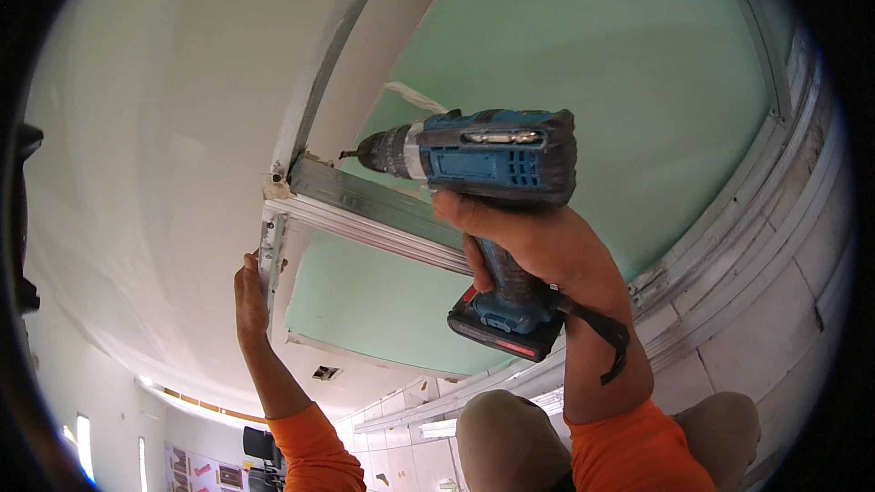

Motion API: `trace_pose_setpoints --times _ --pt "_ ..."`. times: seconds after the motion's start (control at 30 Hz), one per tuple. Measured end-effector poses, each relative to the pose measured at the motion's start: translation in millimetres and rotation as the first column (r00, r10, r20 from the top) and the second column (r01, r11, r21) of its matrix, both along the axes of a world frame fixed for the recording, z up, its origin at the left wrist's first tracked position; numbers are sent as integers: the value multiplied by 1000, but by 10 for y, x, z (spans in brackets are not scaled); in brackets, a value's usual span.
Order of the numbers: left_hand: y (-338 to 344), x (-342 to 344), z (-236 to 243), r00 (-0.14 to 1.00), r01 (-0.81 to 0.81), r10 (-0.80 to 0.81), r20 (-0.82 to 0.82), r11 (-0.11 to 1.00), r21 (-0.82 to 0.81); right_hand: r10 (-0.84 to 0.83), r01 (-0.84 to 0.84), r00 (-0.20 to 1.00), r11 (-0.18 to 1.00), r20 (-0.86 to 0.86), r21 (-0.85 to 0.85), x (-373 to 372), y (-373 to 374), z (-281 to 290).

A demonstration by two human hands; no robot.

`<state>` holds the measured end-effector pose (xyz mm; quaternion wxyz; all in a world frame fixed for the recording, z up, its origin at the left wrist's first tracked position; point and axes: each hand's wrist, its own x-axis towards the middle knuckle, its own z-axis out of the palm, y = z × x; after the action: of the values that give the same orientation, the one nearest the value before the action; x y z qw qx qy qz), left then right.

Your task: The person positions a white ceiling panel onto a metal frame and secures it using a cordless drill. They repeatedly align the panel, drive screws into the frame, and adjust the panel's position to ensure it is properly attached.

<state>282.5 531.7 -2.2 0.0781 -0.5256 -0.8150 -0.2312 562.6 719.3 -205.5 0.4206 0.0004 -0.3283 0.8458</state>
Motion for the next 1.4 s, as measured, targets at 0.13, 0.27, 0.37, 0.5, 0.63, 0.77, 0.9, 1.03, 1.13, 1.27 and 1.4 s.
trace_pose_setpoints --times 0.13,0.27,0.37,0.5,0.63,0.77,0.9,1.03,1.13,1.27,1.4 --pt "15 -29 5 998 -52 50 -42 998 -31 23 -28 999 991 39 133 -37 -10 -14" --pt "-41 -8 -4 998 -54 54 -39 998 -12 -12 11 1000 997 9 83 48 -125 -29" --pt "-46 -27 -11 998 -61 61 -28 998 -9 25 -24 995 1000 -98 9 130 -109 -71" --pt "-34 -84 -4 997 -67 66 -45 997 -24 30 -62 938 995 -344 -82 132 -172 -135" --pt "-15 -138 -16 997 -64 63 -31 998 -5 78 -148 904 980 -421 -136 110 -201 -190" --pt "14 -168 -46 996 -77 79 -50 996 41 71 -147 916 975 -395 -166 42 -179 -198" --pt "39 -175 -42 995 -95 96 -26 995 40 110 -240 872 945 -478 -221 -150 -179 -213" --pt "27 -150 -9 995 -87 87 -52 996 -7 192 -347 802 920 -565 -181 -321 -155 -308" --pt "13 -147 -5 995 -81 80 -61 997 -19 263 -400 752 911 -605 -101 -394 -155 -396" --pt "16 -154 -10 997 -64 63 -44 998 -18 333 -457 709 888 -622 -45 -490 -123 -441" --pt "20 -152 -13 997 -69 68 -37 997 -16 322 -450 710 892 -626 -50 -496 -107 -430"
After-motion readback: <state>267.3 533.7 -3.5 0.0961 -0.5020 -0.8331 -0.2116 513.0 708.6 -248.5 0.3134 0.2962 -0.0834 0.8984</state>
